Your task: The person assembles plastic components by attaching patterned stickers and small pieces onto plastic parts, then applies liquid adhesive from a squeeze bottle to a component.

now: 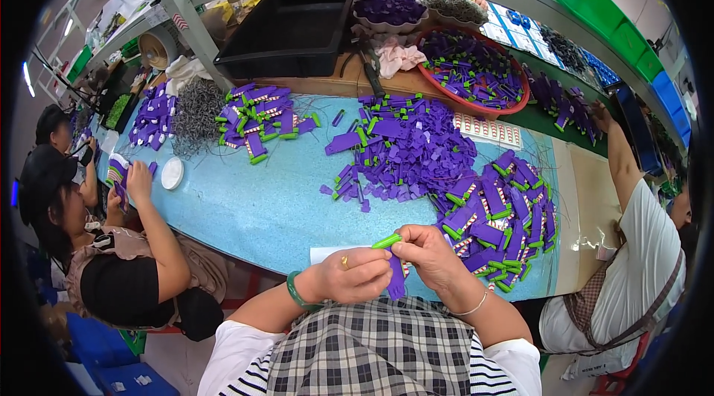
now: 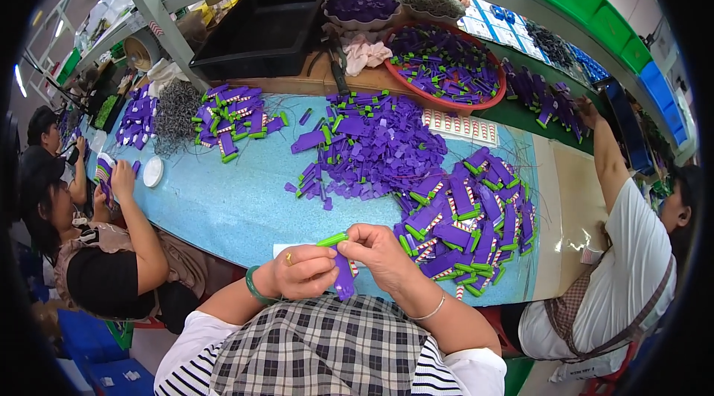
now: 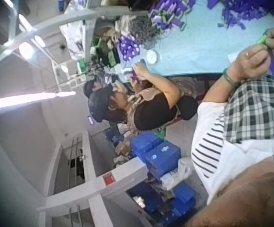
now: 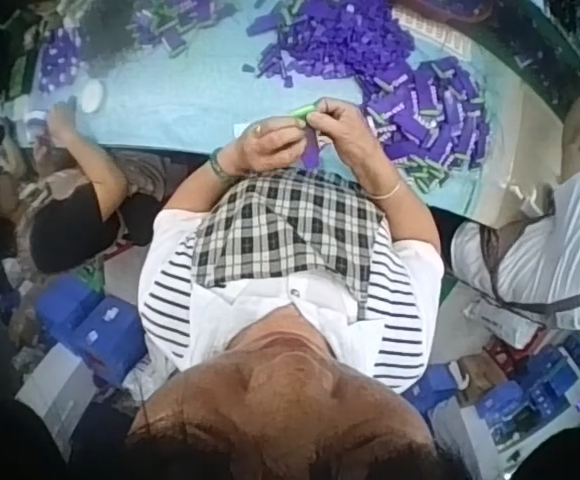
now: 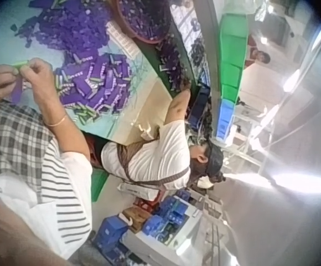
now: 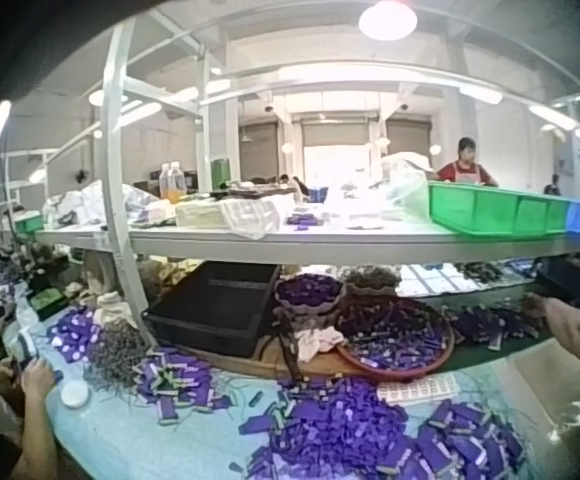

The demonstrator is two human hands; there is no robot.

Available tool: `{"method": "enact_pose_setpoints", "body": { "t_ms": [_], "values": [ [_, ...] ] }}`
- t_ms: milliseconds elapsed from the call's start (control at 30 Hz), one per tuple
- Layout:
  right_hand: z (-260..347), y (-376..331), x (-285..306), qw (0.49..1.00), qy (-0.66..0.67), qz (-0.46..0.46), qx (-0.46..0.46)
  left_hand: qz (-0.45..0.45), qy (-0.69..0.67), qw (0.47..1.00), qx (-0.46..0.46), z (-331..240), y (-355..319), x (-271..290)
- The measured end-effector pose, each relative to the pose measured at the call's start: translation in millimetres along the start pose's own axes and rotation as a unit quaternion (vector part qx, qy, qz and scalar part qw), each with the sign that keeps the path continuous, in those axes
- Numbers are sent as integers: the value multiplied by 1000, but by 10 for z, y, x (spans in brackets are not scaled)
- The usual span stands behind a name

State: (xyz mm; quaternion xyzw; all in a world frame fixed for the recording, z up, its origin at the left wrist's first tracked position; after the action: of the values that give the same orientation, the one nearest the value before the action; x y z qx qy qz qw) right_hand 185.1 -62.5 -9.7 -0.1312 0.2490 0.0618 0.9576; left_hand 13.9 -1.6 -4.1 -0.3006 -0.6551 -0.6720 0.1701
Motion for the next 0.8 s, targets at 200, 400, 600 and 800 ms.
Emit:
{"method": "enact_pose_setpoints", "body": {
  "t_ms": [200,400,600,800],
  "values": [
    [-98,-51,-109,996,28,4,-84,9,30,999,-37,-15,15,69],
    [-123,-281,76,978,-60,128,-155,7,26,999,44,35,-100,27],
    [-72,-187,90,885,-372,-141,240,-88,-138,953,255,6,-90,-175],
    [-230,-130,251,972,-63,-160,162,26,-149,882,446,394,-91,-252]
  ]
}}
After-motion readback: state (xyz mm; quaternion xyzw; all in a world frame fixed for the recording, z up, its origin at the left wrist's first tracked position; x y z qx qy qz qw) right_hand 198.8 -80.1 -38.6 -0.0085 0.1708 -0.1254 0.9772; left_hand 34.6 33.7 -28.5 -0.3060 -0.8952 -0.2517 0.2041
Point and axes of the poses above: each hand's wrist, its own y-axis towards the middle knuckle, its own x-axis out of the back of the hand, z = x × y, the point moved 1 cm from there along y, towards the middle knuckle, and after that the axes turned 4 degrees about z, right-handed, at the moved point
